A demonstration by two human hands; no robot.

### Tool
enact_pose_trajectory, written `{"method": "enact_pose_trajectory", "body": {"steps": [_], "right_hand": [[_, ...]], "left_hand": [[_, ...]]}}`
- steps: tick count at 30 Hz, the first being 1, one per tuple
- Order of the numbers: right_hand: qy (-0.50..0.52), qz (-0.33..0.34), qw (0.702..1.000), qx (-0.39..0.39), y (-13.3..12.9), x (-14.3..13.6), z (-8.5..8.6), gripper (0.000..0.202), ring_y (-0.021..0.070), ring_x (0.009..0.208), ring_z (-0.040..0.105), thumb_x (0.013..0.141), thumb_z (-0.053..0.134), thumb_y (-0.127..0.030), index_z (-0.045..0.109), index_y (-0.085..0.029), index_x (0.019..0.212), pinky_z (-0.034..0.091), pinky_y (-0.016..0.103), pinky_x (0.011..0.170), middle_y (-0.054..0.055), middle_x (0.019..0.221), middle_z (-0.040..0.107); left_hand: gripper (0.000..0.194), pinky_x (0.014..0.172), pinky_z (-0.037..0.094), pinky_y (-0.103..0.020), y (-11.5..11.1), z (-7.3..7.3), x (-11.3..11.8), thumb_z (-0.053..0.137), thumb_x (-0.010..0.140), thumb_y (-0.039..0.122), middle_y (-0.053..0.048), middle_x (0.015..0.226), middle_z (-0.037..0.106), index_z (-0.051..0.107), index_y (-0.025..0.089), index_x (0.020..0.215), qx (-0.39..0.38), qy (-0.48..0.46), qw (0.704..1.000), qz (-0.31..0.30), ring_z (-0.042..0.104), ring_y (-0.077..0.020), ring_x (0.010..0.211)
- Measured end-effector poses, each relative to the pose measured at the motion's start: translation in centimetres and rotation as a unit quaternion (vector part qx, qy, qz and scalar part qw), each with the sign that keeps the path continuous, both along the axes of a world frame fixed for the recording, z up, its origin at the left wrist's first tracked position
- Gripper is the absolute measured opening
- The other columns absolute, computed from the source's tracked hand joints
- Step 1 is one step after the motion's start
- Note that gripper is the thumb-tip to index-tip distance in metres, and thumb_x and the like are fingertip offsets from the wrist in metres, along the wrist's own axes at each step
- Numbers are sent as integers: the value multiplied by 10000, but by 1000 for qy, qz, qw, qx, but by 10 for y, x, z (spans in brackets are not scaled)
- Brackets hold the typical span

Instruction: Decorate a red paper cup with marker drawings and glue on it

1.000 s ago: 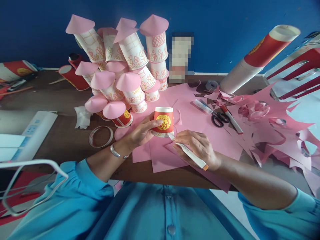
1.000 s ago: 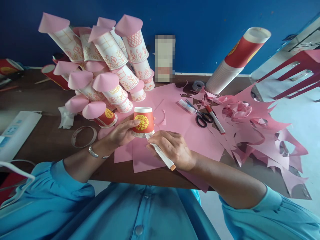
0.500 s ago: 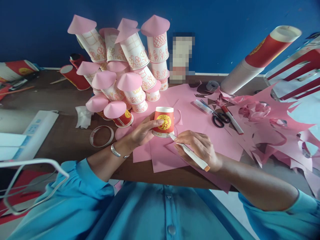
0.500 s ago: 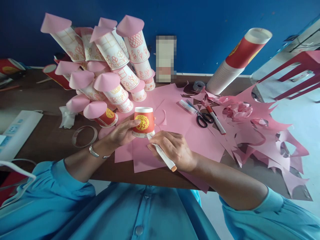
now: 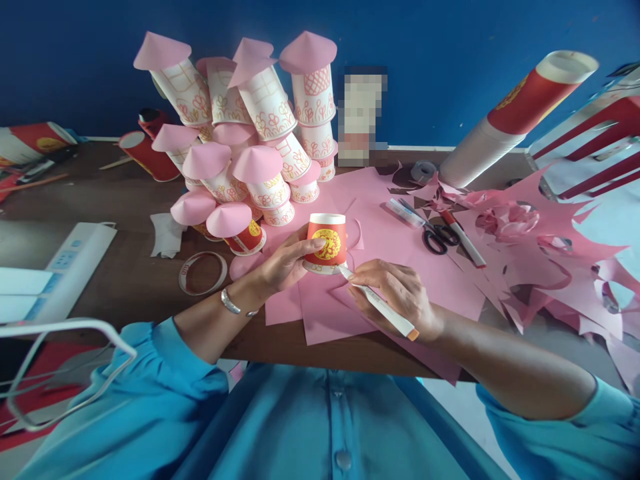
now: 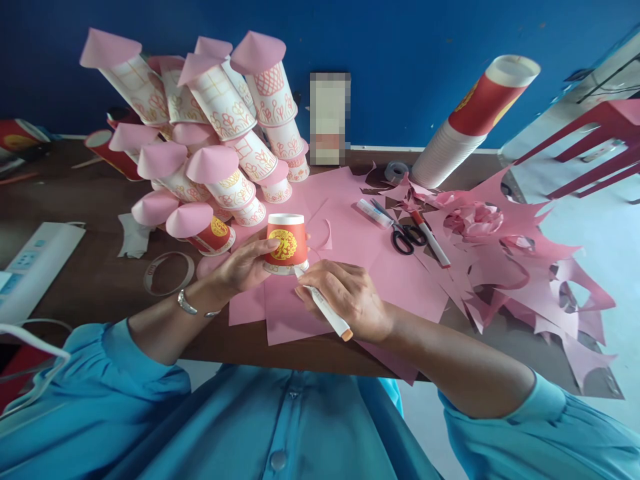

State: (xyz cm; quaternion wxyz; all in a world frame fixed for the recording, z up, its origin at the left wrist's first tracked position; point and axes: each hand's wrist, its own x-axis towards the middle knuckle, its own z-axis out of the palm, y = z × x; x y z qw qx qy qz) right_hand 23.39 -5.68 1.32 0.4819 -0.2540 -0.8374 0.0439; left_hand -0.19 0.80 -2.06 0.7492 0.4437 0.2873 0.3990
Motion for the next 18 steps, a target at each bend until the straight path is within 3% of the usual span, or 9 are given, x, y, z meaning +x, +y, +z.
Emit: {"method": "enact_pose_trajectory", "body": {"steps": [4,10,18], "right_hand": [[-5,-6,1000,2,-1,0,0,175,186,752,813,1096,715,-92,662,-226,1195,656,270,659,12,868,794],[-4,-8,1000,-3,-3,-1,0,184,181,727,809,1106,685,-91,643,-244,1200,653,272,644,-7,850,791],[0,2,1000,-3,-3,-3,0,198,182,753,828,1099,685,-89,651,-246,1216,661,266,643,-1,864,805]], "left_hand": [[307,939,754,-425,-1,1,2,932,924,531,-53,1061,869,824,268,1039,20,6,1000,8,857,-305,1075],[276,932,749,-425,-2,3,1,887,981,512,-71,1064,831,802,262,1060,71,30,996,39,817,-331,1242],[321,915,733,-369,0,0,1,895,976,503,-77,1107,854,796,222,1092,49,-2,999,8,846,-284,1087]]}}
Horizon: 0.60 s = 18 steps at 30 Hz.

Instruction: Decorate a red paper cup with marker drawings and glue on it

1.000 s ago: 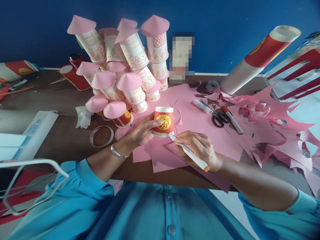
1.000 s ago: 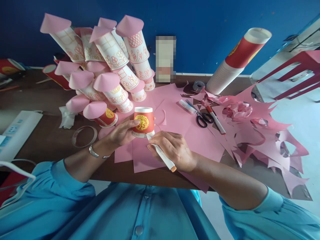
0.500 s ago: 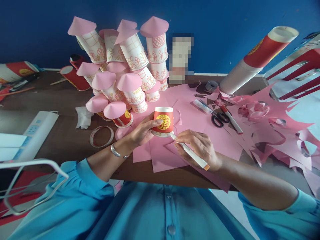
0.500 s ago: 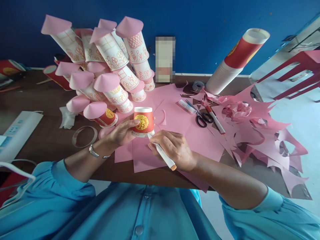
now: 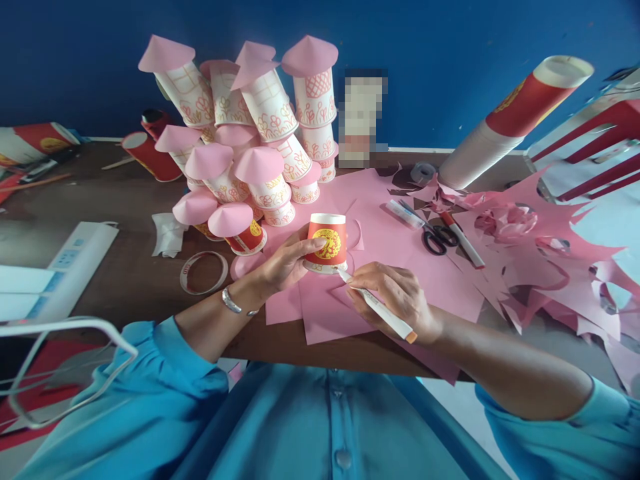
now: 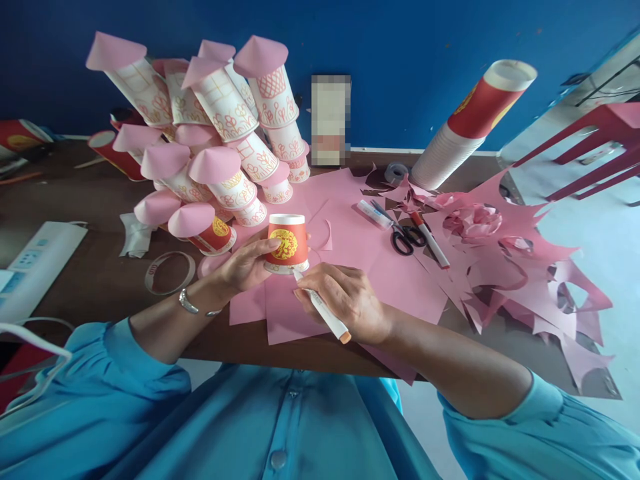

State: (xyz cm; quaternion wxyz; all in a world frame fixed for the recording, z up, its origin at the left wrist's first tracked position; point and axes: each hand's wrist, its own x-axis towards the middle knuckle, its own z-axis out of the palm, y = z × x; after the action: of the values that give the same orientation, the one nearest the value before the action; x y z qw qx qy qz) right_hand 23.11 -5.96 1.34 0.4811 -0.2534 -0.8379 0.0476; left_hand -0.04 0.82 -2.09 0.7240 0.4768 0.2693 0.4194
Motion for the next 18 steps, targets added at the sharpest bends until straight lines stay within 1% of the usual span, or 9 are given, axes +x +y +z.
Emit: {"method": "enact_pose_trajectory", "body": {"steps": [2,5,7,9,12,16,18], "right_hand": [[-1,0,1000,1,0,0,0,181,178,760,828,1110,676,-99,646,-245,1213,664,265,648,-2,867,806],[-2,-5,1000,2,0,0,-1,150,175,757,827,1121,677,-117,637,-244,1190,658,264,651,-2,863,799],[-5,-8,1000,-4,-1,1,-1,152,173,743,822,1114,683,-113,636,-244,1175,650,265,641,-3,857,795],[-7,-11,1000,-10,-2,1,-2,158,167,718,811,1107,681,-106,637,-248,1158,640,263,620,-9,847,791],[-6,-13,1000,-17,-3,2,-3,155,156,692,801,1107,675,-108,635,-255,1132,627,255,595,-20,831,786],[-12,-13,1000,-21,-5,2,-2,163,157,691,808,1094,688,-96,634,-250,1109,625,246,601,-21,819,784],[-17,-8,1000,-20,-5,2,-2,171,164,696,815,1082,696,-82,639,-239,1116,632,246,611,-15,819,785]], "left_hand": [[314,924,733,-385,1,-3,0,897,976,506,-74,1110,860,806,239,1112,2,2,1000,-5,844,-283,1089],[265,941,730,-408,2,-8,-2,910,962,483,-75,1164,851,821,269,1090,11,8,1000,14,826,-292,1154],[264,962,725,-412,2,-9,-3,930,939,467,-85,1213,844,816,261,1057,12,6,1000,26,810,-305,1210],[271,970,720,-412,1,-7,-4,928,943,463,-88,1202,845,804,250,1053,-1,4,1000,14,803,-319,1243],[295,940,711,-407,-1,-1,-3,900,973,477,-84,1125,848,790,233,1097,-36,0,999,-21,818,-328,1218],[305,1011,689,-390,-4,3,-2,898,987,465,-81,1212,845,807,223,1147,-28,-3,1000,1,801,-301,1234],[283,1028,683,-392,-4,4,-2,885,1005,461,-67,1207,845,813,242,1170,-21,-5,1000,-7,804,-282,1202]]}}
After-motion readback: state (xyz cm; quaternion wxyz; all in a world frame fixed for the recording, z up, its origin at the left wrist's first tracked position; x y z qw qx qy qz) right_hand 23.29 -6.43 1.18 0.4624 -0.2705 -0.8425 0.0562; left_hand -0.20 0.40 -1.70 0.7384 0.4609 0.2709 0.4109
